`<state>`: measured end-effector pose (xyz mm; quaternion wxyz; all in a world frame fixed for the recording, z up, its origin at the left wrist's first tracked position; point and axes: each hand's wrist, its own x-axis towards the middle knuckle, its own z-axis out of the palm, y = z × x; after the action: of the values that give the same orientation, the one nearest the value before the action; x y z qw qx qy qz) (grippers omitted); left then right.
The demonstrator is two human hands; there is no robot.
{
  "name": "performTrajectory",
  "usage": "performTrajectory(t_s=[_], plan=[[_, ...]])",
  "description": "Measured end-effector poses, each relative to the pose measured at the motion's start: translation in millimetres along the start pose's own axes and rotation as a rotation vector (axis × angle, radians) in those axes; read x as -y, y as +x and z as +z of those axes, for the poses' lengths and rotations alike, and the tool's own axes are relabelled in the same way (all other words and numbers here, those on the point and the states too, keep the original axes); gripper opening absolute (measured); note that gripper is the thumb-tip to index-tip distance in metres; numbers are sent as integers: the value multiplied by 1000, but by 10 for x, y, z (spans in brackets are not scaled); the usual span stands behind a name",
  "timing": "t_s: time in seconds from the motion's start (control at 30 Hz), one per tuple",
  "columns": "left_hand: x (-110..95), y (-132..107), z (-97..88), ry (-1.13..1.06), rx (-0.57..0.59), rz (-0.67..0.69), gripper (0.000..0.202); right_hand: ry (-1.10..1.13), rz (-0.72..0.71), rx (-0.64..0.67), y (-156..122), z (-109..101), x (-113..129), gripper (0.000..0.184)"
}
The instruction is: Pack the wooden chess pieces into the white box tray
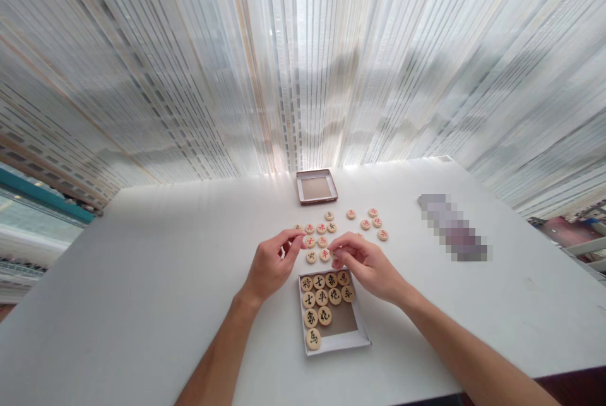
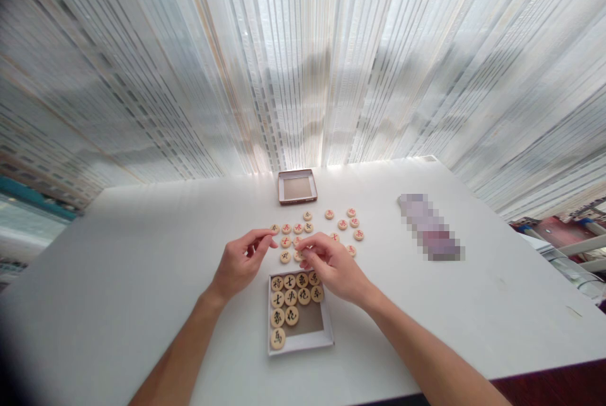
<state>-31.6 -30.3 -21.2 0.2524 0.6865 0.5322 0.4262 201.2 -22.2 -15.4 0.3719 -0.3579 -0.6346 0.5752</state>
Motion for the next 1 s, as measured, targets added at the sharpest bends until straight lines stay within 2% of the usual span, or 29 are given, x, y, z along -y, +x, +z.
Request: performTrajectory(t_s=[0.2,0.5,0.87,1.0], plan=[[3,-5,-2,97,35,33,19,-46,-24,-7,10,-14,-6,19],[-19,-31,-35,223,195,97,19,-15,24,42,1,-11,1,14],[-11,-34,-72,213,330,39,26,-32,5,141,-16,-7,50,8],[20,-36,-73,212,351,17,25,-130,19,165,-19,-31,124,7]])
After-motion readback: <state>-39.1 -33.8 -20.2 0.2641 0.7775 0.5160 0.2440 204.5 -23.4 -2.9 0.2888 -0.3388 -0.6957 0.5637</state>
